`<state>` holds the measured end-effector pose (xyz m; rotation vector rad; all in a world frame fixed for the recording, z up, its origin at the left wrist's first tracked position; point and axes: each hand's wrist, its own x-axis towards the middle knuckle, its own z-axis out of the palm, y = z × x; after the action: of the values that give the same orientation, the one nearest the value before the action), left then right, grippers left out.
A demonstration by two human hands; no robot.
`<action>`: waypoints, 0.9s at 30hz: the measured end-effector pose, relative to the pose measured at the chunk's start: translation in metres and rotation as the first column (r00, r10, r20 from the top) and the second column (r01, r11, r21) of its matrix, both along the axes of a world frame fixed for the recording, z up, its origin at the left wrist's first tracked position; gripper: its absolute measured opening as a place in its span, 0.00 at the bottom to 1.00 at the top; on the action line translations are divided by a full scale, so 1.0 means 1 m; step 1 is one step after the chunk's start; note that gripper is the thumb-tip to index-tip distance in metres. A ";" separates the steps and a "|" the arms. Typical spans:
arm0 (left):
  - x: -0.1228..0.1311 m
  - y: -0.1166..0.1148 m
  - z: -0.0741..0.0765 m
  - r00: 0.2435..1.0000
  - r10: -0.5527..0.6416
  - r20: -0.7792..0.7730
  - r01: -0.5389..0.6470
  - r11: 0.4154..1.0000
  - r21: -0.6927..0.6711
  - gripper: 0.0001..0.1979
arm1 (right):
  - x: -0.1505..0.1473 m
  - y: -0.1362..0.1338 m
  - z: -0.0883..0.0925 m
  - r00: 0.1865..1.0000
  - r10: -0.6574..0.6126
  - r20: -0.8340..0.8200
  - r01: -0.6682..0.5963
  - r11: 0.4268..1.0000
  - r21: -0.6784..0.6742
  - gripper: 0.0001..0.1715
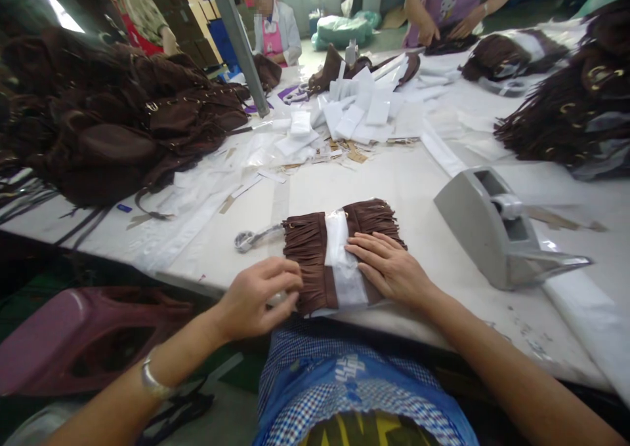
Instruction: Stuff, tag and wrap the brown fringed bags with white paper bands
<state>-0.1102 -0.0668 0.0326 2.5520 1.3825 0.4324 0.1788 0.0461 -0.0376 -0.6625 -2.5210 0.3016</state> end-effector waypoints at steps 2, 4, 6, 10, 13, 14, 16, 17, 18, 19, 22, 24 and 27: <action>0.020 -0.007 -0.009 0.991 -0.132 0.021 0.131 0.990 0.044 0.14 | 0.007 -0.001 0.001 1.000 0.002 -0.019 -0.003 1.000 -0.010 0.22; 0.027 -0.016 -0.023 0.980 -0.199 -0.025 0.200 0.969 0.144 0.14 | 0.023 -0.002 0.000 1.000 -0.008 -0.028 0.007 0.999 -0.033 0.20; 0.021 -0.026 -0.037 0.988 -0.151 -0.037 0.155 0.956 0.250 0.13 | 0.048 -0.005 -0.003 0.997 -0.078 -0.022 0.077 0.995 -0.061 0.19; 0.010 -0.042 -0.049 0.997 -0.054 0.058 0.031 0.940 0.340 0.12 | 0.088 -0.026 -0.002 0.906 -0.409 -0.113 0.407 0.913 -0.038 0.17; 0.023 -0.044 -0.045 0.991 -0.022 0.131 -0.028 0.929 0.368 0.14 | 0.081 -0.044 0.008 0.913 -0.369 -0.172 0.372 0.928 -0.015 0.19; 0.028 -0.041 -0.045 0.992 -0.034 0.123 -0.016 0.925 0.381 0.15 | 0.074 -0.048 0.011 0.953 -0.268 -0.144 0.271 0.963 0.000 0.18; 0.034 -0.036 -0.048 0.994 -0.093 0.050 0.065 0.912 0.405 0.16 | 0.062 -0.049 0.013 0.997 -0.056 -0.047 0.058 0.998 0.040 0.16; 0.032 -0.033 -0.052 0.994 -0.113 0.002 0.102 0.903 0.418 0.15 | 0.060 -0.047 0.012 1.000 -0.001 0.001 0.001 0.998 0.061 0.15; 0.027 -0.032 -0.056 0.993 -0.112 -0.038 0.118 0.895 0.431 0.15 | 0.061 -0.044 0.011 0.999 0.010 0.046 -0.013 0.997 0.082 0.14; 0.019 -0.031 -0.060 0.993 -0.097 -0.067 0.117 0.886 0.448 0.14 | 0.066 -0.041 0.009 0.996 -0.011 0.088 0.002 0.995 0.099 0.13; -0.009 -0.039 -0.068 0.997 -0.014 -0.074 0.048 0.875 0.482 0.12 | 0.091 -0.037 0.010 0.977 -0.105 0.186 0.086 0.991 0.107 0.11; -0.019 -0.048 -0.067 0.999 0.039 -0.013 -0.028 0.888 0.458 0.11 | 0.100 -0.037 0.021 0.970 -0.156 0.183 0.139 0.985 0.102 0.11; -0.010 -0.063 -0.061 0.977 0.120 0.179 -0.177 0.920 0.350 0.10 | 0.085 -0.029 0.047 0.977 -0.197 0.087 0.187 0.977 0.102 0.11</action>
<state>-0.1203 -0.1299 -0.0287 2.6246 1.5684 0.9775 0.2642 0.0175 0.0095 -0.8948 -2.5187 0.0833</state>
